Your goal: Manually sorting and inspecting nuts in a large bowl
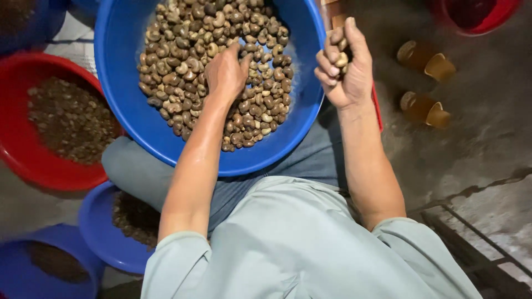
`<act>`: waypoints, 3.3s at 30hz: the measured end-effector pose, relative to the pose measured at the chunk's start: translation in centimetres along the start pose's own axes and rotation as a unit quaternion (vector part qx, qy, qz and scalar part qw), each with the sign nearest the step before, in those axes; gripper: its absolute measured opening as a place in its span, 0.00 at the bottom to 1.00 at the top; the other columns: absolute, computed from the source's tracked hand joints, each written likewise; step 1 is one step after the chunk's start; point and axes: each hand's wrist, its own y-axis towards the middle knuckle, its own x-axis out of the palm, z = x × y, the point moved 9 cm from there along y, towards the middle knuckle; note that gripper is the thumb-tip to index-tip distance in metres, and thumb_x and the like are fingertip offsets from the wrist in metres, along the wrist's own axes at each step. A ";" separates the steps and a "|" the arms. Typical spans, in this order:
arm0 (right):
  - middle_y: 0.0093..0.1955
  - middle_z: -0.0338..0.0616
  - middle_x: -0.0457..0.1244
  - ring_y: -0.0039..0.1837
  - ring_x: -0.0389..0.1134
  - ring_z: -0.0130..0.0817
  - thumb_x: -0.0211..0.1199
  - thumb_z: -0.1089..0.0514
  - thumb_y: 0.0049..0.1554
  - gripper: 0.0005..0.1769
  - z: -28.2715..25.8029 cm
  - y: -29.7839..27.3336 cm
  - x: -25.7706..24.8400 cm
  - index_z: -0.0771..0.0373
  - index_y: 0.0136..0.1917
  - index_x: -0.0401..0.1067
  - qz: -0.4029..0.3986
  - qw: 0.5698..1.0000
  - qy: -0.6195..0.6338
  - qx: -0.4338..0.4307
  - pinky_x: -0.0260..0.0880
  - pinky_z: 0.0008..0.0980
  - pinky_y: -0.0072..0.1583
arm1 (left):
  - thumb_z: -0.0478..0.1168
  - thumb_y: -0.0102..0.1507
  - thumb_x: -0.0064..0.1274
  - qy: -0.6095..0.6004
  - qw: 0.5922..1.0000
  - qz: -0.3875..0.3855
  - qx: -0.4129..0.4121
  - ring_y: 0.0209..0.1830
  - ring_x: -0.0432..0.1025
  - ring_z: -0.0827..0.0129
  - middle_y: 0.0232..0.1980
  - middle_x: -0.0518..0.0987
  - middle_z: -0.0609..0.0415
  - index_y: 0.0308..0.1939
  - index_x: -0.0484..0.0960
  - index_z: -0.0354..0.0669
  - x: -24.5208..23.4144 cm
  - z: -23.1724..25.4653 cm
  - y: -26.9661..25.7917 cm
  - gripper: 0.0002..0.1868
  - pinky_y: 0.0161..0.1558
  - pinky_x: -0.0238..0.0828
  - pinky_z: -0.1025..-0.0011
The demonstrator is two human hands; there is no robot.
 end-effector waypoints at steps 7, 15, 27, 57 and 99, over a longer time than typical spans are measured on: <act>0.26 0.32 0.54 0.25 0.50 0.21 0.59 0.44 0.62 0.16 0.3 -0.6 0.7 0.57 0.41 0.69 0.031 0.999 -0.032 -0.011 0.44 0.20 0.25 | 0.51 0.72 0.59 -0.055 0.982 -0.119 -0.134 0.13 0.52 0.80 0.21 0.60 0.69 0.69 0.74 0.43 -0.4 0.1 -0.6 0.26 0.14 0.51 0.78; 0.33 0.33 0.57 0.30 0.57 0.16 0.65 0.54 0.62 0.06 1.7 -0.5 2.4 0.57 0.46 0.71 0.041 0.962 -0.269 -0.014 0.48 0.16 0.27 | 0.42 0.67 0.52 -0.653 0.733 -0.088 -0.166 0.23 0.71 0.78 0.33 0.79 0.55 0.41 0.80 0.44 -7.2 1.4 -4.5 0.06 0.19 0.67 0.82; 0.38 0.64 0.68 0.40 0.68 0.72 0.59 0.55 0.61 0.11 9.2 5.3 -0.5 0.66 0.49 0.66 -0.004 0.401 -0.915 -0.042 0.64 0.60 0.39 | 0.45 0.67 0.52 -0.659 0.741 -0.041 -0.124 0.23 0.73 0.78 0.38 0.81 0.54 0.37 0.81 0.46 -9.6 1.7 -4.6 0.09 0.18 0.61 0.84; 0.37 0.34 0.68 0.25 0.54 0.13 0.71 0.53 0.57 0.11 8.4 1.7 4.5 0.58 0.44 0.72 0.042 0.943 -0.321 0.073 0.52 0.15 0.25 | 0.45 0.70 0.60 0.013 0.999 -0.035 -0.024 0.16 0.69 0.71 0.22 0.74 0.62 0.61 0.82 0.45 -0.7 0.1 -3.4 0.17 0.35 0.85 0.61; 0.27 0.31 0.59 0.25 0.57 0.19 0.61 0.40 0.61 0.21 7.5 -2.5 3.1 0.52 0.35 0.64 0.100 0.945 -0.305 0.059 0.53 0.17 0.25 | 0.22 0.64 0.52 0.078 0.997 -0.011 0.001 0.19 0.60 0.69 0.22 0.64 0.62 0.26 0.67 0.48 -1.3 -1.2 -5.4 0.19 0.22 0.68 0.67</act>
